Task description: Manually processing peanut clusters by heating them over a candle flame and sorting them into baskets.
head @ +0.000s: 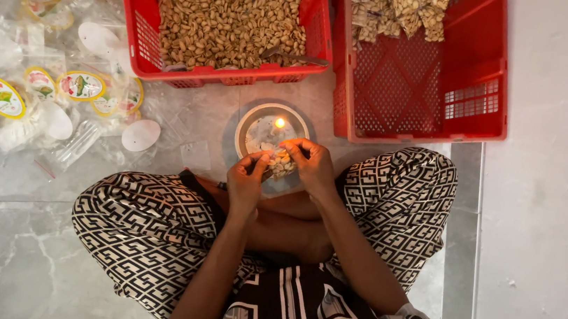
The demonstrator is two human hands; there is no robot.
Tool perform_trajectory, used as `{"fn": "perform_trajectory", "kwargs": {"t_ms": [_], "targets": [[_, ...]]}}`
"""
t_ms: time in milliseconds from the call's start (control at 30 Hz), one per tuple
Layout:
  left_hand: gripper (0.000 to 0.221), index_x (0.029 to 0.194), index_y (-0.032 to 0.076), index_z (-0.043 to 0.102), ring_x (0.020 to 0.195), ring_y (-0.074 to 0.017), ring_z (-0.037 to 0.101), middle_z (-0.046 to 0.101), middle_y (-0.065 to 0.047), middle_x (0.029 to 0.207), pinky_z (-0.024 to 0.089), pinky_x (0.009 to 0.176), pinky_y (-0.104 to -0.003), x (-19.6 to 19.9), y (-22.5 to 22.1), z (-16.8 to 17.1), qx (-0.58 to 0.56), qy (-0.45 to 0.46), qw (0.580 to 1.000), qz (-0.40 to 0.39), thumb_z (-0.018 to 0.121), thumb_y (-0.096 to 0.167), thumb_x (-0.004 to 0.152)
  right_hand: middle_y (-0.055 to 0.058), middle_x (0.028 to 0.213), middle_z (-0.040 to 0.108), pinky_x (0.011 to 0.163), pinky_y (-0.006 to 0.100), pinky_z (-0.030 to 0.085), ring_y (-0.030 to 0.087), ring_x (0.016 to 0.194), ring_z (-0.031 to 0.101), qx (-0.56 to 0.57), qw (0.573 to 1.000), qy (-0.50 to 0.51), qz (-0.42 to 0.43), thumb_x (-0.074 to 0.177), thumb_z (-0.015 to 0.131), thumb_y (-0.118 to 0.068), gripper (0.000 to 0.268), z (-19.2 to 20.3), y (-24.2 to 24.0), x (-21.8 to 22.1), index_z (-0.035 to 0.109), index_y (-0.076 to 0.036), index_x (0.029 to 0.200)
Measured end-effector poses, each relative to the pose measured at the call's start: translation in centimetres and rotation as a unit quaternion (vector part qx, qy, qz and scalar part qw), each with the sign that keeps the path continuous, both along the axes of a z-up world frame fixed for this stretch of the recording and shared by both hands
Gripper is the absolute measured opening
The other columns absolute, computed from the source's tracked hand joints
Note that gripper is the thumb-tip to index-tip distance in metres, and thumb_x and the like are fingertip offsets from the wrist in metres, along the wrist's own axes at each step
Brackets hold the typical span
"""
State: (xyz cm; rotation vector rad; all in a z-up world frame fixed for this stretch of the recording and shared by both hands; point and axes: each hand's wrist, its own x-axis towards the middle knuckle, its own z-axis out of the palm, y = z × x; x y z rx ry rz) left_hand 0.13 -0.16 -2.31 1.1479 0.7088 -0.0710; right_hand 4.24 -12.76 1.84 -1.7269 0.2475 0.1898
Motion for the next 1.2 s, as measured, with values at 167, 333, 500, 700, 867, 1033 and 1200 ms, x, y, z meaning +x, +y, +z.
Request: {"fn": "perform_trajectory", "kwargs": {"t_ms": [167,333,500,700,867,1033,1200], "targets": [[0.015,0.099,0.000,0.076,0.077,-0.0143,0.068,0.074,-0.013,0.088,0.061,0.075,-0.031,0.1,0.2,-0.5,0.004,-0.003,1.000,0.015,0.079,0.013,0.091,0.005,0.066,0.070,0.064,0.024,0.051,0.009,0.065,0.058,-0.032,0.999,-0.001,-0.003,0.091,0.079,-0.024,0.016,-2.5,-1.1,0.3,0.079,-0.008,0.088],[0.012,0.095,0.001,0.076,0.077,-0.0162,0.070,0.074,-0.014,0.088,0.062,0.075,-0.033,0.4,0.2,-0.9,0.009,0.005,1.000,0.021,0.080,0.011,0.090,0.003,0.066,0.070,0.064,0.022,0.051,0.006,0.066,0.059,-0.022,1.000,0.009,-0.011,0.092,0.077,-0.025,0.016,-3.1,-1.3,0.8,0.078,-0.010,0.086],[0.014,0.097,-0.001,0.076,0.077,-0.0166,0.071,0.075,-0.016,0.087,0.063,0.075,-0.033,0.7,0.3,0.4,0.004,0.009,1.000,0.017,0.079,0.012,0.091,0.002,0.067,0.068,0.065,0.020,0.049,0.007,0.069,0.056,0.018,1.000,0.022,0.002,0.091,0.076,-0.024,0.018,-1.8,-1.3,1.1,0.077,-0.007,0.086],[0.016,0.098,-0.003,0.075,0.077,-0.0186,0.073,0.074,-0.017,0.087,0.064,0.074,-0.033,0.8,0.5,1.3,-0.008,0.007,0.999,0.035,0.078,0.011,0.091,0.004,0.066,0.068,0.064,0.021,0.049,0.007,0.068,0.057,0.012,1.000,0.015,0.010,0.089,0.077,-0.022,0.015,-1.6,-1.2,1.6,0.077,-0.007,0.085],[0.016,0.097,-0.004,0.073,0.078,-0.0200,0.073,0.072,-0.017,0.086,0.065,0.077,-0.037,0.8,0.6,0.3,-0.022,-0.001,0.999,0.042,0.079,0.009,0.090,0.002,0.062,0.065,0.061,0.019,0.049,0.006,0.063,0.056,0.016,1.000,0.004,-0.016,0.088,0.078,-0.019,0.013,-2.0,-0.6,1.8,0.077,-0.007,0.084],[0.016,0.098,-0.005,0.073,0.080,-0.0190,0.072,0.070,-0.015,0.087,0.065,0.079,-0.036,0.8,0.5,2.1,-0.037,0.008,0.999,0.039,0.077,0.009,0.092,0.004,0.060,0.065,0.060,0.021,0.050,0.007,0.061,0.057,0.010,1.000,-0.002,-0.029,0.087,0.079,-0.021,0.015,-2.8,-0.4,1.9,0.076,-0.007,0.083],[0.015,0.098,-0.004,0.072,0.080,-0.0194,0.073,0.068,-0.014,0.086,0.066,0.081,-0.037,0.6,0.7,0.4,-0.054,0.017,0.997,0.046,0.076,0.008,0.092,0.006,0.064,0.065,0.061,0.025,0.051,0.010,0.065,0.057,0.007,0.999,0.002,-0.039,0.087,0.076,-0.014,0.010,-3.8,-0.1,2.0,0.075,-0.004,0.086]]}}
